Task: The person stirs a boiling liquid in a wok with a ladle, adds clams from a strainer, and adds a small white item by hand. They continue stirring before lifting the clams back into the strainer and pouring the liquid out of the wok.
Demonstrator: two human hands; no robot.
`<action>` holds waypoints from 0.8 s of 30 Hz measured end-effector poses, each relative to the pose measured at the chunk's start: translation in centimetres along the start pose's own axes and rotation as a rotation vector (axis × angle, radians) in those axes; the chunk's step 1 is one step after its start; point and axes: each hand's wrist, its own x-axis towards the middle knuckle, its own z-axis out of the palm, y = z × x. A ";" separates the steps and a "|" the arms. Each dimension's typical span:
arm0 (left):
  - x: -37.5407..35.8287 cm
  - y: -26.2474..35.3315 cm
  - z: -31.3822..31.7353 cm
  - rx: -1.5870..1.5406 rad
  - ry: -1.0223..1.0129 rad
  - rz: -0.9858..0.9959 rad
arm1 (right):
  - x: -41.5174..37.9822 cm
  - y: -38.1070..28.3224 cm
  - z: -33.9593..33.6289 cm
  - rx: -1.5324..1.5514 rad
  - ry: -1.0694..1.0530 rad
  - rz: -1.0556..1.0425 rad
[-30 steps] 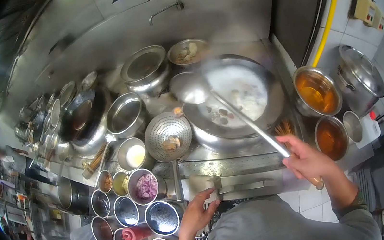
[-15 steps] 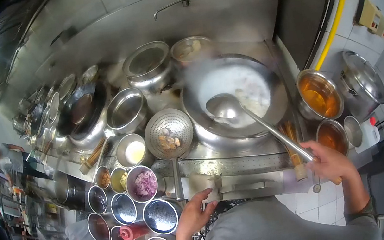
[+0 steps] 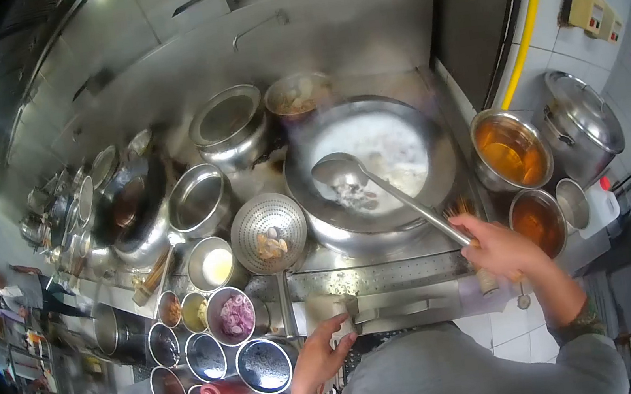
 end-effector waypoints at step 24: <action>-1.4 -1.3 1.2 0.030 0.055 -0.063 | 8.5 7.5 1.2 1.283 -0.145 0.094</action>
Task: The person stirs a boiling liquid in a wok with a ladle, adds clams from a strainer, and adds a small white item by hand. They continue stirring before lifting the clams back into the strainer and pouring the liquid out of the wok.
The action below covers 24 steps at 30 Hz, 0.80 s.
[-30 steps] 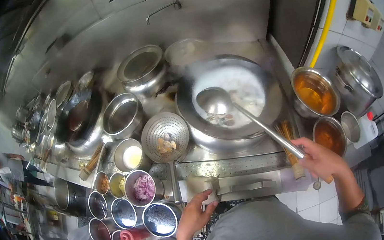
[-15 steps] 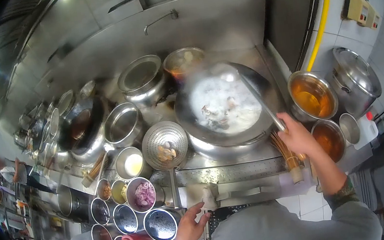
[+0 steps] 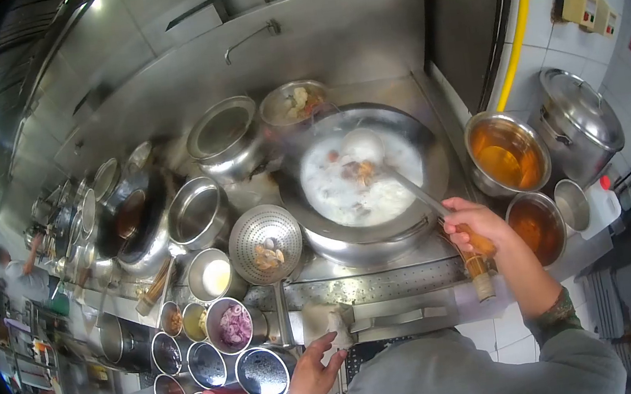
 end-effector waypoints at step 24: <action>1.3 0.7 0.4 0.006 -0.064 -0.002 | -7.4 -0.6 3.0 -0.683 0.252 -0.126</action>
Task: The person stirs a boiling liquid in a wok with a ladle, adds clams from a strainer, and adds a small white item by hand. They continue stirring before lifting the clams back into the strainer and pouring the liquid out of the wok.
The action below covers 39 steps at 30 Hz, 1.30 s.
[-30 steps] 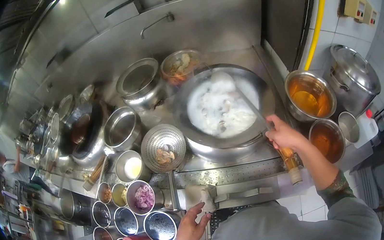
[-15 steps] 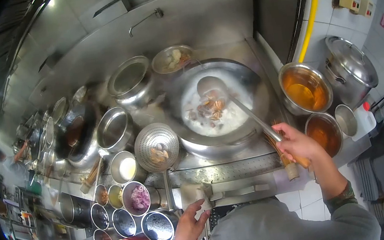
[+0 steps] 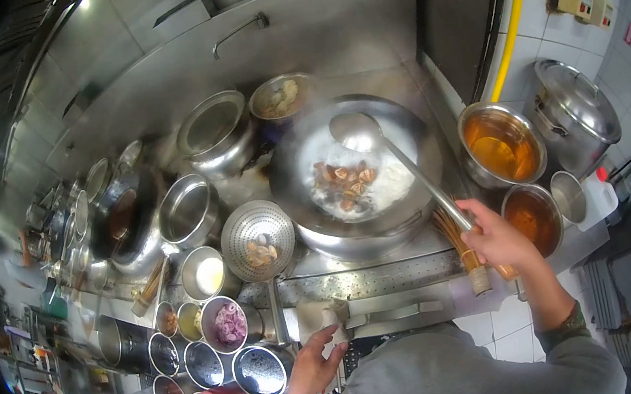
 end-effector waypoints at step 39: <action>-1.1 -2.1 -1.7 -0.053 0.092 0.086 | 1.1 -4.8 6.2 0.120 -0.190 -0.049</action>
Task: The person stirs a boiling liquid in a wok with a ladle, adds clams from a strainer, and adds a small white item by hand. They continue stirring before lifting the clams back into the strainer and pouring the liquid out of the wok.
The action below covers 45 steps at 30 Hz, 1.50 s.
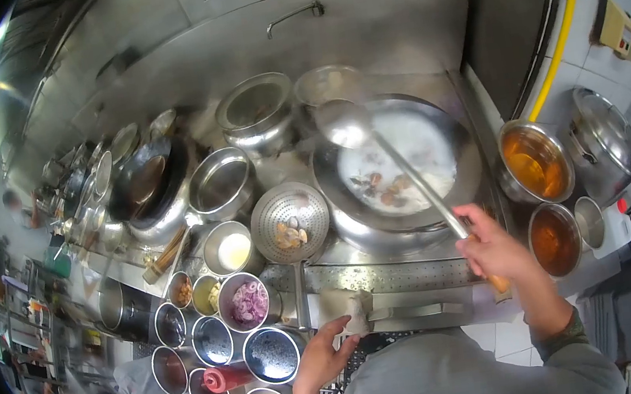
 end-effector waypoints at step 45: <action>-1.5 0.1 -1.0 0.000 -0.006 -0.115 | 4.2 2.0 0.7 0.029 0.100 -0.041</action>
